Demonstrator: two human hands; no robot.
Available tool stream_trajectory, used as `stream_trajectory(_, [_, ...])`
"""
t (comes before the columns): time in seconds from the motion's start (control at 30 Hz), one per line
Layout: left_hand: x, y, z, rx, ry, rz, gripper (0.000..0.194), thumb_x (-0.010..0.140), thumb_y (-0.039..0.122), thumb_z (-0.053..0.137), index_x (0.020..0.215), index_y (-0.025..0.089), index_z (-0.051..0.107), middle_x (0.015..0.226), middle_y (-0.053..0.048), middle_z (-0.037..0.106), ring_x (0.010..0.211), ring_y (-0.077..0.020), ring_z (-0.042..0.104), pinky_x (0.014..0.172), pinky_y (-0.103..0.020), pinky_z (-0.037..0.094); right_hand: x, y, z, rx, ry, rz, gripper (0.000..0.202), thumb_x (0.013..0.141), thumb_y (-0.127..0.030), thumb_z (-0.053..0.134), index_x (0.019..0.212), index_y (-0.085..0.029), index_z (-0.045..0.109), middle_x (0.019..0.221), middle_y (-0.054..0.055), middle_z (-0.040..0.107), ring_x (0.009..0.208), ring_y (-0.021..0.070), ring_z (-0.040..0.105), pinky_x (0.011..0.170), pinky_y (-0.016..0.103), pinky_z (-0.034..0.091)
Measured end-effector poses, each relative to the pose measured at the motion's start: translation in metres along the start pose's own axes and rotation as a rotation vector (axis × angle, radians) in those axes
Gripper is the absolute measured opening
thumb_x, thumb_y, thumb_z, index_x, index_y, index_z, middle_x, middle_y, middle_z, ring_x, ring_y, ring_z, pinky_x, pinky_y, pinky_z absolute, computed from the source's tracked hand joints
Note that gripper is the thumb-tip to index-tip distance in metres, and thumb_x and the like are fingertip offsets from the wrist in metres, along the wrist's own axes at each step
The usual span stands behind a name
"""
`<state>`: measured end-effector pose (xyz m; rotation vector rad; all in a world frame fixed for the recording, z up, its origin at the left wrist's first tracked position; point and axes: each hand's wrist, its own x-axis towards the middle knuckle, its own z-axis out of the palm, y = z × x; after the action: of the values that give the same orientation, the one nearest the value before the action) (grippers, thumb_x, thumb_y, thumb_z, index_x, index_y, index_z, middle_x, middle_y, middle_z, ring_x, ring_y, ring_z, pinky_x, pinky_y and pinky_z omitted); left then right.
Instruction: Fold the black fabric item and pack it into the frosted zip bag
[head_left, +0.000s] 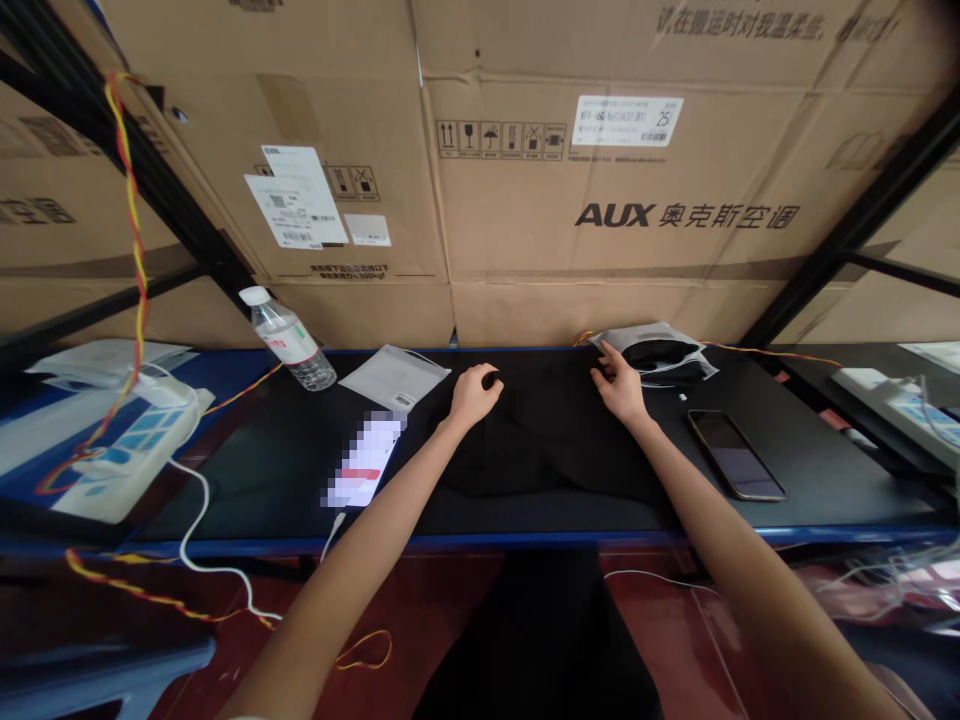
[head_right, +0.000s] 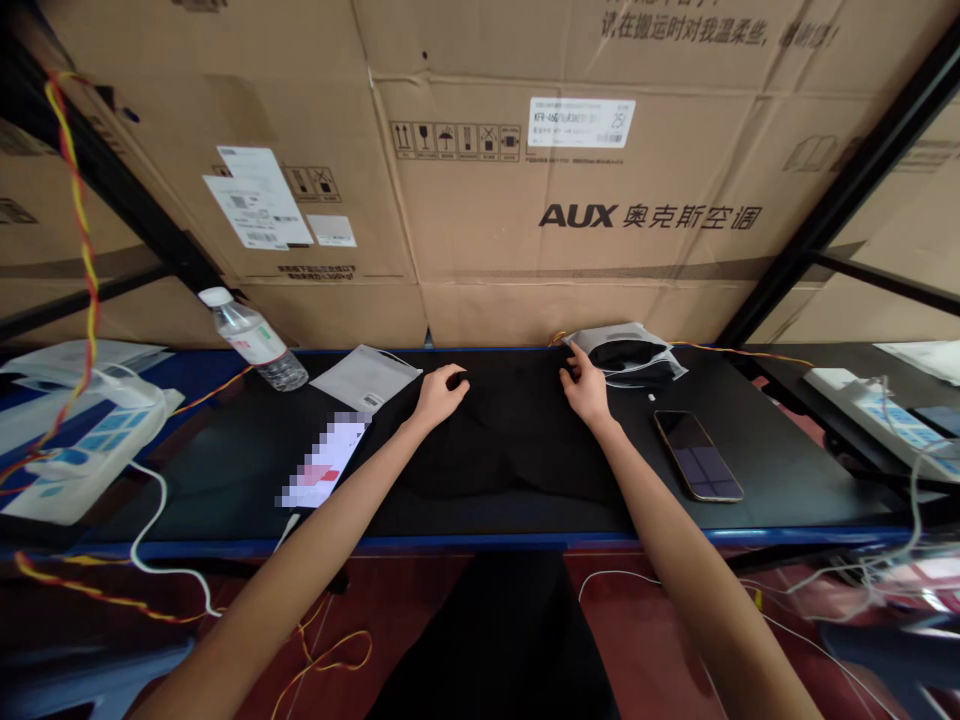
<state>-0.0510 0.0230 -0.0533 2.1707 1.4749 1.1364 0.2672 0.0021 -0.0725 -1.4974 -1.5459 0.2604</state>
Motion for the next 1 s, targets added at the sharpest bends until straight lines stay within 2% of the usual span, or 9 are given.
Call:
stream_trajectory(0.1, [0.001,-0.002,0.000,-0.158,0.014,-0.075,0.018,0.080,0.020,0.064,0.093,0.021,0.076,0.083,-0.002,0.073,0.078,-0.0202,0.066,0.081,-0.033,0.052,0.003,0.000,-0.001,0.202,0.040,0.064,0.088,0.076,-0.035,0.061,0.158,-0.014,0.036,0.134,0.018,0.066,0.085,0.0245,0.066,0.084,0.046,0.058])
stream_trajectory(0.17, [0.002,-0.005,0.000,-0.277,0.016,-0.123,0.020,0.079,0.019,0.064,0.095,0.020,0.076,0.082,-0.002,0.073,0.078,-0.0201,0.067,0.080,-0.033,0.053,0.005,0.000,-0.002,0.348,0.033,0.111,0.095,0.070,-0.031,0.063,0.159,-0.012,0.034,0.134,0.017,0.066,0.085,0.0244,0.068,0.082,0.045,0.059])
stream_trajectory(0.3, [0.002,-0.007,-0.003,-0.475,-0.026,-0.170,0.029,0.078,0.020,0.064,0.104,0.021,0.078,0.081,-0.002,0.074,0.082,-0.0207,0.069,0.080,-0.032,0.053,0.004,-0.002,-0.010,0.526,0.009,0.187,0.077,0.068,-0.028,0.059,0.144,-0.014,0.056,0.110,0.010,0.076,0.093,0.0273,0.072,0.087,0.046,0.058])
stream_trajectory(0.37, [0.001,-0.005,-0.005,-0.524,-0.042,-0.174,0.029,0.078,0.021,0.065,0.104,0.022,0.079,0.076,-0.001,0.071,0.078,-0.0197,0.067,0.078,-0.032,0.052,0.000,-0.007,-0.015,0.539,-0.012,0.164,0.064,0.069,-0.027,0.056,0.131,-0.017,0.067,0.109,0.007,0.077,0.102,0.0283,0.071,0.093,0.045,0.056])
stream_trajectory(0.47, [-0.001,0.000,-0.007,-0.572,-0.043,-0.168,0.025,0.078,0.026,0.069,0.101,0.022,0.079,0.068,0.001,0.065,0.070,-0.0173,0.062,0.072,-0.030,0.050,-0.005,-0.014,-0.019,0.520,-0.051,0.115,0.051,0.070,-0.025,0.056,0.117,-0.021,0.075,0.116,0.004,0.076,0.114,0.0290,0.067,0.101,0.043,0.052])
stream_trajectory(0.6, [-0.001,0.005,-0.010,-0.609,-0.006,-0.195,0.021,0.075,0.030,0.074,0.094,0.020,0.077,0.073,0.001,0.066,0.072,-0.0165,0.061,0.073,-0.030,0.050,-0.004,-0.014,-0.018,0.529,-0.039,0.149,0.031,0.072,-0.031,0.065,0.100,-0.022,0.076,0.104,0.002,0.077,0.106,0.0281,0.069,0.099,0.045,0.052])
stream_trajectory(0.73, [-0.001,0.005,-0.015,-0.596,-0.036,-0.168,0.025,0.076,0.025,0.071,0.100,0.021,0.078,0.071,0.001,0.065,0.070,-0.0162,0.061,0.071,-0.030,0.049,0.000,-0.009,-0.023,0.514,-0.012,0.066,0.021,0.071,-0.039,0.075,0.085,-0.023,0.075,0.109,0.004,0.077,0.111,0.0285,0.068,0.103,0.047,0.050])
stream_trajectory(0.87, [-0.001,0.003,-0.023,-0.544,-0.062,-0.105,0.020,0.074,0.017,0.066,0.088,0.021,0.079,0.085,-0.003,0.075,0.080,-0.0185,0.066,0.076,-0.032,0.050,0.001,-0.008,-0.040,0.475,-0.134,-0.020,0.020,0.066,-0.040,0.079,0.074,-0.023,0.072,0.100,0.006,0.078,0.103,0.0283,0.071,0.099,0.049,0.053])
stream_trajectory(1.0, [-0.001,0.002,-0.029,-0.534,-0.092,-0.061,0.021,0.070,0.013,0.061,0.081,0.020,0.078,0.097,-0.005,0.078,0.093,-0.0222,0.070,0.082,-0.034,0.052,0.001,-0.005,-0.056,0.393,-0.249,-0.087,0.016,0.064,-0.036,0.077,0.070,-0.023,0.069,0.091,0.006,0.076,0.094,0.0270,0.070,0.093,0.044,0.053])
